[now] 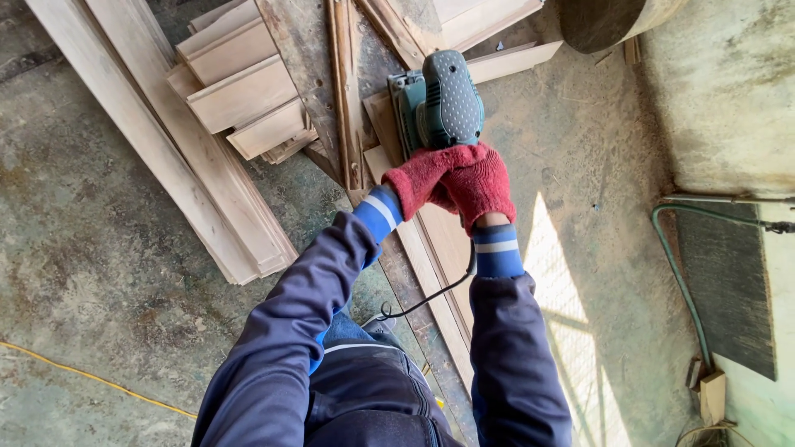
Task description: Sanding wooden planks using an electric sander and manually with sandpaper.
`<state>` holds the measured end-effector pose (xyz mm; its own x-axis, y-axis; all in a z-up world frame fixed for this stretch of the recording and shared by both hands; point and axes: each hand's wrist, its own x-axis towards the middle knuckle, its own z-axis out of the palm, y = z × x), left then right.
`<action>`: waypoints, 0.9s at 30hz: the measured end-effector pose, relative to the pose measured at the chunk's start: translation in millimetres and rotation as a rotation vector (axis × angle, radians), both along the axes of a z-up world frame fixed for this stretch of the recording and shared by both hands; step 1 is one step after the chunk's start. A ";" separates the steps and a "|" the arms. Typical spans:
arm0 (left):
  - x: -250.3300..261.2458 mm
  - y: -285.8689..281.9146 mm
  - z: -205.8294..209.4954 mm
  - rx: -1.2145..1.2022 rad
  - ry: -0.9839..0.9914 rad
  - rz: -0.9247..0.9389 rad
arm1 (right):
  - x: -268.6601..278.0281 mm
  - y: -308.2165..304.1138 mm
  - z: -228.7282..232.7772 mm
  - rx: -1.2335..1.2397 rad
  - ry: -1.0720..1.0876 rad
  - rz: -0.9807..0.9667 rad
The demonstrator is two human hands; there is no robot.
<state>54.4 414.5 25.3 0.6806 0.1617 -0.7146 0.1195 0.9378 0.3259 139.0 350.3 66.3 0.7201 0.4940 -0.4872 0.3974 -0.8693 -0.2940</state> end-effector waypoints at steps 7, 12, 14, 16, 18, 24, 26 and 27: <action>0.3 -79.7 -11.7 -0.024 -0.013 -0.090 | -7.9 -75.4 11.7 -0.058 0.031 -0.086; -5.4 -155.8 -19.3 -0.036 0.013 -0.181 | -25.2 -147.1 30.8 -0.023 0.068 -0.193; -11.2 -187.1 -12.5 -0.036 0.006 -0.188 | -31.0 -180.1 32.0 -0.021 0.069 -0.201; -16.2 -223.4 -9.9 -0.036 -0.003 -0.190 | -34.9 -218.9 27.5 -0.019 0.069 -0.203; -20.8 -263.8 -13.9 -0.050 0.018 -0.220 | -37.5 -263.6 14.9 -0.045 0.032 -0.159; -24.8 -403.6 -58.7 -0.045 -0.001 -0.254 | -64.7 -389.8 22.3 -0.091 0.004 -0.155; -34.4 -441.8 -50.1 -0.048 -0.007 -0.287 | -73.2 -430.3 27.4 -0.084 0.001 -0.207; -39.1 -460.1 -46.0 -0.058 -0.006 -0.292 | -76.5 -448.8 29.9 -0.083 0.005 -0.229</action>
<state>15.3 -45.6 -20.6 0.6965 -0.0825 -0.7128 0.3849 0.8813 0.2742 62.6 -98.5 96.2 0.8061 0.2764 -0.5232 0.1859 -0.9577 -0.2195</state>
